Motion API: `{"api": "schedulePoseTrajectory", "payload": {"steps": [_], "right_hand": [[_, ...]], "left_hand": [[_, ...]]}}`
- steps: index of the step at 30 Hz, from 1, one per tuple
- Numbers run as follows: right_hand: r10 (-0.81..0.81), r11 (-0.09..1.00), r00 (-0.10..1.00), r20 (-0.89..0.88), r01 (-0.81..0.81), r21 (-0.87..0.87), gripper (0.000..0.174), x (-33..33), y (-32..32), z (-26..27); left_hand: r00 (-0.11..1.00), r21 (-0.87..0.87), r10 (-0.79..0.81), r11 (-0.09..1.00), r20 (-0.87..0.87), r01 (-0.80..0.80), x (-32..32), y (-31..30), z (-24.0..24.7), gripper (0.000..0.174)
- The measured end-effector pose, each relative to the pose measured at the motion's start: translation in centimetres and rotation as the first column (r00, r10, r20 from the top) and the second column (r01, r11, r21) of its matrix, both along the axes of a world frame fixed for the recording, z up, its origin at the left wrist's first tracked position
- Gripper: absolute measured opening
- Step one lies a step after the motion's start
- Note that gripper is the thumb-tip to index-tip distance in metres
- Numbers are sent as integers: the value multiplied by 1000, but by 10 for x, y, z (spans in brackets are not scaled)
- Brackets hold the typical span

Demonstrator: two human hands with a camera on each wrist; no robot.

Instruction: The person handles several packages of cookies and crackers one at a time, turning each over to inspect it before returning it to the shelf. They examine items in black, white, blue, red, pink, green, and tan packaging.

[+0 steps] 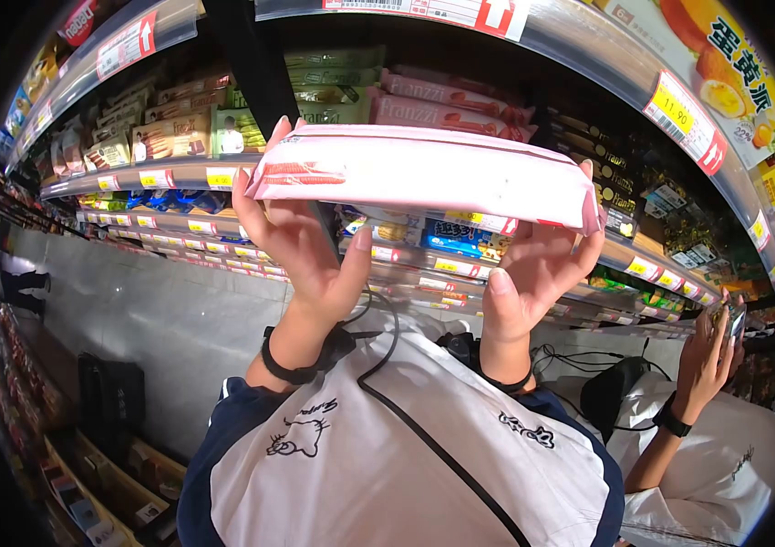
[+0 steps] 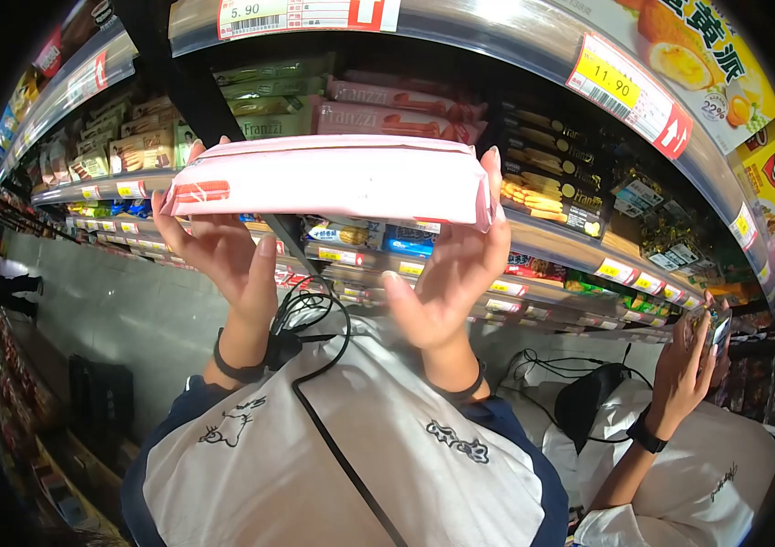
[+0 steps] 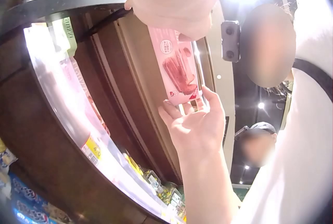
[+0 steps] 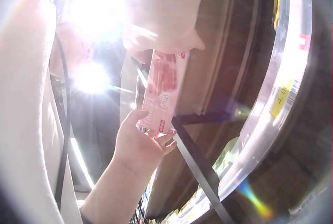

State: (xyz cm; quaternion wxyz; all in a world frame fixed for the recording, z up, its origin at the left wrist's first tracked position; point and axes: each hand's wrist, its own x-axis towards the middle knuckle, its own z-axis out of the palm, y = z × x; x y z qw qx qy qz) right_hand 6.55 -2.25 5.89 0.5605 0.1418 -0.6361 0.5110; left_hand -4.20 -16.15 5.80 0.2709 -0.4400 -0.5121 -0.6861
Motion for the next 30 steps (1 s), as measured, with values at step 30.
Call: {"api": "schedulePoseTrajectory", "payload": {"steps": [30], "right_hand": [[-505,835,694,513,543,88,61,-23,46,-32]], "left_hand": [[944,-361,97,932,315,25,-12,48,-23,81]]}}
